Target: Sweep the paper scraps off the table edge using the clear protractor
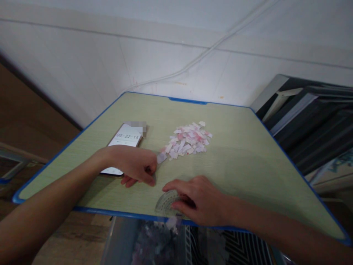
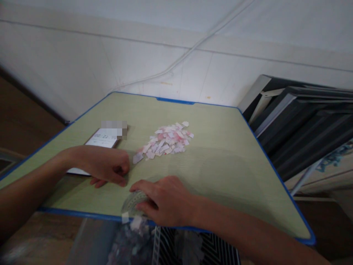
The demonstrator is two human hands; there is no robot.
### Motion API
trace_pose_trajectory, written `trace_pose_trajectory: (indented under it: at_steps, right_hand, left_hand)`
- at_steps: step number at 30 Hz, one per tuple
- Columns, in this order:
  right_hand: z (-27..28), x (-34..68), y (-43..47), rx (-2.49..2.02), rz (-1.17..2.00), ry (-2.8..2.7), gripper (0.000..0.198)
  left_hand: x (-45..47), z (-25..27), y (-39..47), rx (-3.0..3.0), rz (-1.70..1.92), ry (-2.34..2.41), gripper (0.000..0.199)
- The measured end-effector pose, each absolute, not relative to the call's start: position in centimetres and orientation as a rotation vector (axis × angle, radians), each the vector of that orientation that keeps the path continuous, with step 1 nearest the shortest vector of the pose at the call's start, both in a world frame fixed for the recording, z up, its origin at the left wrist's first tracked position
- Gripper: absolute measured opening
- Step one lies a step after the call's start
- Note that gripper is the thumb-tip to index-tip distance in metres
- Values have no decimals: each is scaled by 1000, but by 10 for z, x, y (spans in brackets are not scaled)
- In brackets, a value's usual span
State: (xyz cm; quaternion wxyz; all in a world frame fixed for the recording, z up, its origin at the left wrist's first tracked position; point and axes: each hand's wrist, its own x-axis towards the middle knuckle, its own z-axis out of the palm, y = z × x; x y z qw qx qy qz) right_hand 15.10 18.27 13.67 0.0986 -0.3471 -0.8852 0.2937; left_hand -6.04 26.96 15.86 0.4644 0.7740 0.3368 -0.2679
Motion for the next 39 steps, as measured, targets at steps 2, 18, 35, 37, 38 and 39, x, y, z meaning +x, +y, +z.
trace_pose_trajectory:
  at_steps: [2, 18, 35, 37, 38, 39]
  right_hand:
    - [136, 151, 183, -1021, 882, -2630, 36]
    - [131, 154, 179, -515, 772, -2750, 25]
    - [130, 155, 187, -805, 1305, -2215, 26]
    - [129, 156, 189, -847, 1518, -2012, 26]
    - [128, 157, 191, -862, 1623, -1898, 27]
    - [128, 158, 193, -871, 1707, -1783, 29]
  left_hand:
    - [-60, 159, 270, 1903, -656, 824, 30]
    - [-59, 160, 269, 1898, -660, 845, 29]
    - [-58, 162, 269, 1920, -657, 822, 31]
    - [-59, 162, 269, 1909, -647, 815, 31]
    - [-59, 161, 269, 1901, -643, 815, 31]
    - [-60, 161, 269, 1893, -639, 817, 30]
